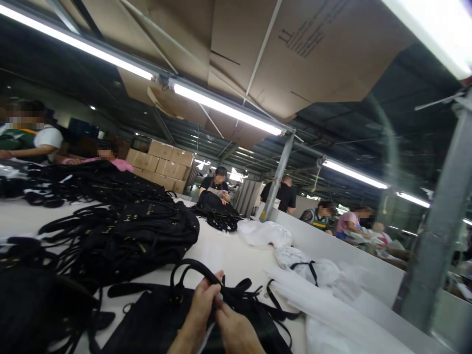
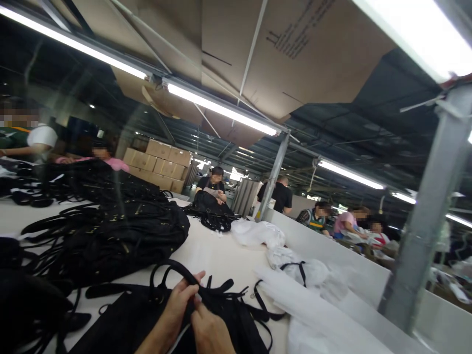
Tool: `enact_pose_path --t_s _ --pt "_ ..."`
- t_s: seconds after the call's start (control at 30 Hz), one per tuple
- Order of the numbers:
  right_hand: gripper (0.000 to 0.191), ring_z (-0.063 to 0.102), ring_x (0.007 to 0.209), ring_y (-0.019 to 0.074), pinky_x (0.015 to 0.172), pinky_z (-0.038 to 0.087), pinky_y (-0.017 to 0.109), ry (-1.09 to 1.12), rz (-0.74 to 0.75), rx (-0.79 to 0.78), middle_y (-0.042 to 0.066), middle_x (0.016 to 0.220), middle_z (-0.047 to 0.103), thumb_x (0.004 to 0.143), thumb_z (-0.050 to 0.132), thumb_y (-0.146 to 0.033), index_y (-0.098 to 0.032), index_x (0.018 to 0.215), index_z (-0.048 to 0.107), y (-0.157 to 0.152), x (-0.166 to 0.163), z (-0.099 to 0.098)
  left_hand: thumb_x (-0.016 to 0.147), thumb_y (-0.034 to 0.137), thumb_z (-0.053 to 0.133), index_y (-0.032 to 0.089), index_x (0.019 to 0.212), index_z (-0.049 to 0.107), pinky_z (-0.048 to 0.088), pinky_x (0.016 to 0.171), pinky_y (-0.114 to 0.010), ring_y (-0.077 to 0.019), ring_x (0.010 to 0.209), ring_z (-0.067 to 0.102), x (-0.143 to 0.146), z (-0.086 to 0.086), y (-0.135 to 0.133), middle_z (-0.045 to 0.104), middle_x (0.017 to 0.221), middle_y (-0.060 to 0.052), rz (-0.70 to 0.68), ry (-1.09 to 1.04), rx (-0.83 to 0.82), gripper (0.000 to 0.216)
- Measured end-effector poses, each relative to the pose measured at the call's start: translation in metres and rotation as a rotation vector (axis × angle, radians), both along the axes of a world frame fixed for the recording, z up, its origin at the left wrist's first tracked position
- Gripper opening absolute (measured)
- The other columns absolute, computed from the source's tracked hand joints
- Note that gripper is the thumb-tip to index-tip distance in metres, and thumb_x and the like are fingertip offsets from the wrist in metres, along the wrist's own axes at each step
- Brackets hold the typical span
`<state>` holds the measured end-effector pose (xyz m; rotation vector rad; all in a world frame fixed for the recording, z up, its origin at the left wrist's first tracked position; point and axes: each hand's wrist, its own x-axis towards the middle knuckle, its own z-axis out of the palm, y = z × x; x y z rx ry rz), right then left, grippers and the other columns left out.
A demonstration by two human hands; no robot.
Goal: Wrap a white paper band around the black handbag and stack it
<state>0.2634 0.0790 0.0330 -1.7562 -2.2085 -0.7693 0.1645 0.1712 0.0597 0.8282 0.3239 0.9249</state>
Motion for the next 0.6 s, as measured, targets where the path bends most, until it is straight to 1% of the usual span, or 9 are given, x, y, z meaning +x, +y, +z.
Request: enact_pose_path --t_s 0.07,0.13,0.23,0.3,0.37,0.43,0.5,0.53,0.6 --pt "0.032 0.073 0.083 0.0239 0.068 0.059 0.028 0.015 0.012 0.031 0.015 0.111 0.070 0.082 0.041 -0.004 -0.015 0.103 0.062 0.011 0.008 0.009 0.056 0.020 0.069 0.017 0.075 0.065 0.042 0.062 -0.025 -0.0166 0.070 0.059 -0.001 -0.003 0.004 0.067 0.073 -0.001 -0.010 -0.021 -0.038 0.019" --pt "0.030 0.072 0.084 0.0219 0.071 0.059 0.027 -0.013 0.045 0.049 0.012 0.108 0.071 0.086 0.039 -0.005 -0.017 0.101 0.062 0.013 0.012 0.019 0.058 0.022 0.068 0.017 0.078 0.064 0.044 0.066 -0.027 -0.0185 0.072 0.061 0.000 -0.006 0.005 0.066 0.072 -0.002 -0.052 -0.050 -0.078 0.021" --pt "0.029 0.071 0.083 0.0217 0.071 0.058 0.027 -0.077 0.094 0.047 0.011 0.105 0.072 0.088 0.038 -0.006 -0.017 0.098 0.063 0.007 0.012 0.029 0.057 0.022 0.067 0.016 0.078 0.061 0.046 0.070 -0.030 -0.0210 0.074 0.064 0.005 -0.009 0.005 0.068 0.072 -0.004 -0.105 -0.094 -0.117 0.023" --pt "0.027 0.071 0.080 0.0222 0.067 0.057 0.027 -0.107 0.102 0.012 0.012 0.109 0.071 0.088 0.040 -0.008 -0.017 0.098 0.063 0.000 0.007 0.034 0.056 0.020 0.066 0.016 0.075 0.059 0.045 0.068 -0.029 -0.0208 0.072 0.064 0.009 -0.010 0.003 0.066 0.068 -0.003 -0.104 -0.112 -0.129 0.021" --pt "0.023 0.070 0.075 0.0210 0.061 0.055 0.026 -0.049 0.092 -0.035 0.010 0.105 0.071 0.087 0.042 -0.011 -0.019 0.093 0.063 -0.006 -0.002 0.041 0.056 0.020 0.064 0.017 0.073 0.057 0.044 0.067 -0.029 -0.0203 0.071 0.063 0.010 -0.009 0.000 0.065 0.065 -0.002 -0.105 -0.133 -0.131 0.019" --pt "0.020 0.069 0.072 0.0193 0.063 0.055 0.026 0.183 0.088 -0.055 0.007 0.093 0.071 0.088 0.043 -0.016 -0.021 0.086 0.063 -0.009 -0.012 0.048 0.056 0.019 0.063 0.017 0.072 0.056 0.044 0.067 -0.029 -0.0198 0.070 0.063 0.009 -0.006 -0.004 0.064 0.066 -0.002 -0.130 -0.154 -0.121 0.018" --pt "0.020 0.068 0.076 0.0190 0.070 0.055 0.028 0.568 0.065 -0.066 0.004 0.084 0.070 0.091 0.045 -0.027 -0.022 0.083 0.062 -0.009 -0.020 0.056 0.056 0.019 0.063 0.017 0.072 0.056 0.043 0.063 -0.028 -0.0179 0.065 0.061 0.006 -0.002 -0.008 0.063 0.067 -0.001 -0.161 -0.171 -0.105 0.017" --pt "0.020 0.068 0.077 0.0191 0.070 0.056 0.028 0.781 0.037 -0.068 0.003 0.083 0.070 0.091 0.047 -0.034 -0.023 0.083 0.061 -0.007 -0.022 0.059 0.057 0.020 0.063 0.018 0.072 0.055 0.042 0.059 -0.027 -0.0163 0.060 0.058 0.005 0.000 -0.010 0.061 0.065 0.000 -0.174 -0.179 -0.098 0.017" --pt "0.030 0.068 0.070 0.0190 0.060 0.057 0.028 1.161 -0.058 -0.049 0.003 0.081 0.069 0.085 0.055 -0.052 -0.022 0.087 0.058 -0.002 -0.023 0.065 0.058 0.023 0.064 0.019 0.073 0.053 0.039 0.053 -0.026 -0.0132 0.053 0.052 0.003 0.003 -0.014 0.057 0.062 0.002 -0.189 -0.198 -0.083 0.019"
